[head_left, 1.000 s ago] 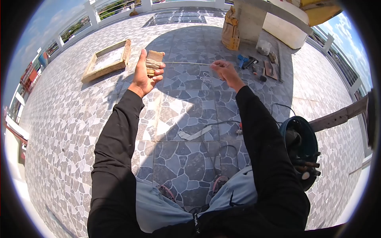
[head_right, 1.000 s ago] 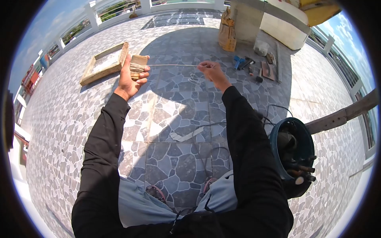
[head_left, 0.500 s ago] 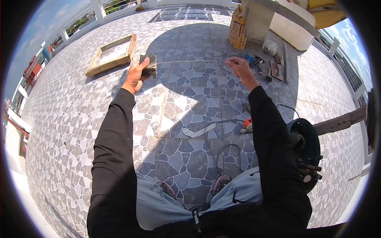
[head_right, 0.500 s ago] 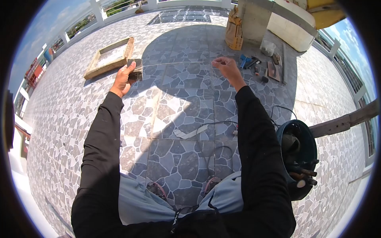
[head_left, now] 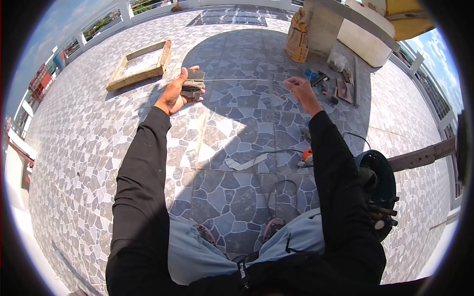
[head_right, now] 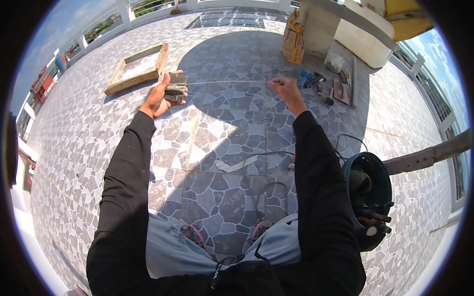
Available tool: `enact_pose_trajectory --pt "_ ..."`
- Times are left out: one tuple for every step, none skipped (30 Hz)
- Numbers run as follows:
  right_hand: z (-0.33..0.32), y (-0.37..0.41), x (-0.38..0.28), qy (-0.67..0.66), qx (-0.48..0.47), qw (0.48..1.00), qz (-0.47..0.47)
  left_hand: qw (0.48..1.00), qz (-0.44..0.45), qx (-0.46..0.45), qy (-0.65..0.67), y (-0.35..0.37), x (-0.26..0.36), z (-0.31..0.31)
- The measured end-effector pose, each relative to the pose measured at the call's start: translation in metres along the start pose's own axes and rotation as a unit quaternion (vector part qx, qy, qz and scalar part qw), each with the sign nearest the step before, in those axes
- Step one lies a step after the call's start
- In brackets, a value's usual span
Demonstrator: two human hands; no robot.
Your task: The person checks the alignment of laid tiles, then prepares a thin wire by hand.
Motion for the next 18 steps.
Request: enact_pose_trajectory --pt "-0.001 0.0 0.002 0.001 0.001 1.0 0.0 1.0 -0.013 0.002 0.02 0.0 0.001 0.001" --pt "-0.001 0.001 0.006 0.021 0.006 1.0 0.006 1.0 -0.013 0.001 0.02 -0.001 0.0 0.002" --pt "-0.001 0.001 0.009 0.04 0.011 0.999 0.012 1.0 -0.008 0.0 0.021 -0.004 -0.001 0.001" --pt "0.0 0.0 0.012 0.039 0.011 0.999 0.011 1.0 -0.003 -0.001 0.022 -0.006 -0.003 0.0" --pt "0.002 -0.001 0.015 0.044 0.004 0.999 0.014 1.0 -0.003 0.0 0.022 -0.008 -0.004 -0.001" --pt "0.004 0.001 0.015 0.049 -0.003 0.999 0.017 1.0 0.01 0.004 0.02 -0.011 -0.005 -0.001" --pt "0.004 0.003 0.015 0.048 -0.002 0.999 0.017 1.0 0.023 0.008 0.019 -0.012 -0.005 -0.001" --pt "0.005 0.005 0.014 0.057 -0.012 0.998 0.024 1.0 0.022 0.007 0.018 -0.013 -0.006 -0.002" --pt "0.006 0.007 0.014 0.065 -0.022 0.997 0.03 0.999 0.032 0.015 0.035 -0.011 -0.002 0.001" --pt "0.005 0.009 0.014 0.065 -0.021 0.997 0.029 0.998 0.043 0.023 0.051 -0.009 0.0 0.002" --pt "0.006 0.01 0.013 0.066 -0.036 0.996 0.04 0.998 0.043 0.023 0.051 -0.01 0.001 0.002" --pt "0.005 0.008 0.016 0.069 -0.051 0.995 0.049 0.998 0.05 0.026 0.006 -0.011 0.0 0.0" --pt "0.006 0.006 0.02 0.069 -0.052 0.995 0.048 0.997 0.057 0.03 -0.039 -0.012 -0.001 -0.002" --pt "0.008 0.004 0.023 0.114 -0.058 0.992 0.002 0.997 0.057 0.03 -0.039 -0.013 -0.003 -0.003" --pt "0.012 0.005 0.018 0.158 -0.064 0.984 -0.044 0.993 0.065 0.036 -0.087 -0.015 -0.004 -0.002" --pt "0.014 0.003 0.015 0.159 -0.063 0.984 -0.043 0.987 0.072 0.042 -0.135 -0.017 -0.006 -0.001" --pt "0.017 0.0 0.01 0.212 -0.009 0.974 -0.078 0.986 0.078 0.049 -0.142 -0.02 -0.009 0.0" --pt "0.022 0.0 -0.003 0.264 0.045 0.957 -0.112 0.986 0.077 0.046 -0.141 -0.022 -0.01 0.004"
Point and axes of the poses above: each hand's wrist, its own y-axis away from the middle knuckle, its own z-axis out of the palm, x = y × z, the point moved 2 cm from there along -y, towards the middle knuckle
